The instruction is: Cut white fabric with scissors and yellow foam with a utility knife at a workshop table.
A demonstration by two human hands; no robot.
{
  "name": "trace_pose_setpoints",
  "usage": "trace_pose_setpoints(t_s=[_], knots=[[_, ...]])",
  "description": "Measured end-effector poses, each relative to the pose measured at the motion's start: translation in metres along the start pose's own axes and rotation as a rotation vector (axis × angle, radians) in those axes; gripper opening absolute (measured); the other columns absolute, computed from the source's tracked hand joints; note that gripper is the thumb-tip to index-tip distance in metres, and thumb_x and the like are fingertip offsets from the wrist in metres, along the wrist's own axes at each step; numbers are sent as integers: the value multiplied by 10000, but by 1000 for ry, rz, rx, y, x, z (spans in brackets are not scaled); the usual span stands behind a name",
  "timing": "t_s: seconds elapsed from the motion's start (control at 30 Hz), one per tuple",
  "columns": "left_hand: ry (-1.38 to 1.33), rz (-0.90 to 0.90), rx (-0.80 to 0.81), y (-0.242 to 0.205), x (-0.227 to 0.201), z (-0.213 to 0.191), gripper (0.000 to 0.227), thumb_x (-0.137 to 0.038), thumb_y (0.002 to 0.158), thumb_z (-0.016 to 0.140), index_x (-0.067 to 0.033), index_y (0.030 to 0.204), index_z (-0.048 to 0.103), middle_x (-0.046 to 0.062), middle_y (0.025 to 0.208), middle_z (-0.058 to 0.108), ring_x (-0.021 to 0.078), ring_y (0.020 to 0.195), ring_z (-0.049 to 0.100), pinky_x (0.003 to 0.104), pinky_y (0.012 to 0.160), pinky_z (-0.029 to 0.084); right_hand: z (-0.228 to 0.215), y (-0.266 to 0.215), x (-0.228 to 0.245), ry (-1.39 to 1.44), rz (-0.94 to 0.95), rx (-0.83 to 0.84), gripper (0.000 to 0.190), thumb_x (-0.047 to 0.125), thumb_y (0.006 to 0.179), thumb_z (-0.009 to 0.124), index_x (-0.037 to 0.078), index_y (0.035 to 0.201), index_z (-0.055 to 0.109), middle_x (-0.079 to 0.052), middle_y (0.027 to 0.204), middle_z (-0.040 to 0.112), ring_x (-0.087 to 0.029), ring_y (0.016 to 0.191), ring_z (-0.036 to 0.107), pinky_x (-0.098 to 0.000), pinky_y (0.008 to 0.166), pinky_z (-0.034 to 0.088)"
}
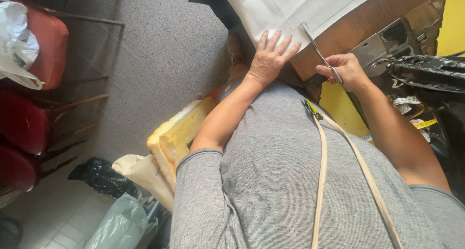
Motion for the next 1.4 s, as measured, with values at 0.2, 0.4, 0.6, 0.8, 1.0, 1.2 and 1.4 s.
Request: trace_pose_setpoints(t_s=[0.2, 0.4, 0.6, 0.8, 1.0, 1.2, 1.4], knots=[[6, 8, -27, 1, 0, -1, 510, -17, 946, 646, -279, 1383, 615, 57, 1353, 674, 390, 1243, 628, 611, 1071, 450, 0, -3, 5, -65, 17, -9, 276, 334, 879, 848, 96, 913, 710, -2, 683, 580, -77, 523, 494, -211, 491, 418], [8, 4, -16, 0, 1, -1, 528, -14, 939, 645, -283, 1391, 609, 57, 1362, 670, 387, 1248, 628, 587, 1073, 458, 7, -7, 7, -36, 6, 1, 260, 312, 891, 843, 97, 869, 697, -3, 641, 549, -85, 502, 481, -221, 476, 402], [-113, -58, -81, 3, 8, -12, 515, 38, 947, 651, -288, 1346, 643, 41, 1311, 711, 355, 1217, 669, 552, 1053, 519, 34, -19, 5, 131, -68, 110, 468, 519, 938, 715, 54, 985, 689, -12, 739, 607, -83, 595, 562, -172, 537, 475], [-126, -108, -230, -3, 19, 5, 357, -282, 1018, 572, -442, 1333, 618, -96, 1222, 704, 197, 1184, 647, 397, 1047, 497, 78, 12, -65, 573, -128, -147, 571, 614, 1054, 587, 49, 1012, 656, -126, 717, 648, -193, 587, 711, -285, 523, 625], [-217, 39, -159, 6, 27, 6, 315, -322, 1017, 595, -417, 1315, 634, -78, 1159, 708, 170, 1010, 662, 311, 901, 564, 108, 15, -17, 744, -141, -172, 581, 639, 1048, 504, 64, 1107, 566, -112, 880, 623, -236, 762, 746, -344, 703, 669], [-566, 166, 57, 41, 47, -5, 235, -402, 998, 646, -430, 1222, 712, -72, 1346, 624, 232, 1306, 558, 398, 1113, 406, 131, 30, 11, 911, -180, -279, 694, 712, 993, 551, 35, 1141, 516, -106, 887, 580, -233, 754, 721, -335, 706, 664], [-876, 385, 465, 67, 52, 28, 229, -287, 1062, 588, -296, 1251, 716, 53, 1550, 530, 293, 1477, 444, 618, 1235, 220, 147, 47, 24, 914, -286, -548, 720, 702, 1050, 456, 33, 1312, 508, -91, 883, 544, -232, 783, 689, -334, 725, 616]])
Point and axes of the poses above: each hand's wrist, its own y-axis towards the middle knuckle, its own z-axis out of the palm, x = y × z, the point moved 9 cm from there along y, towards the middle knuckle
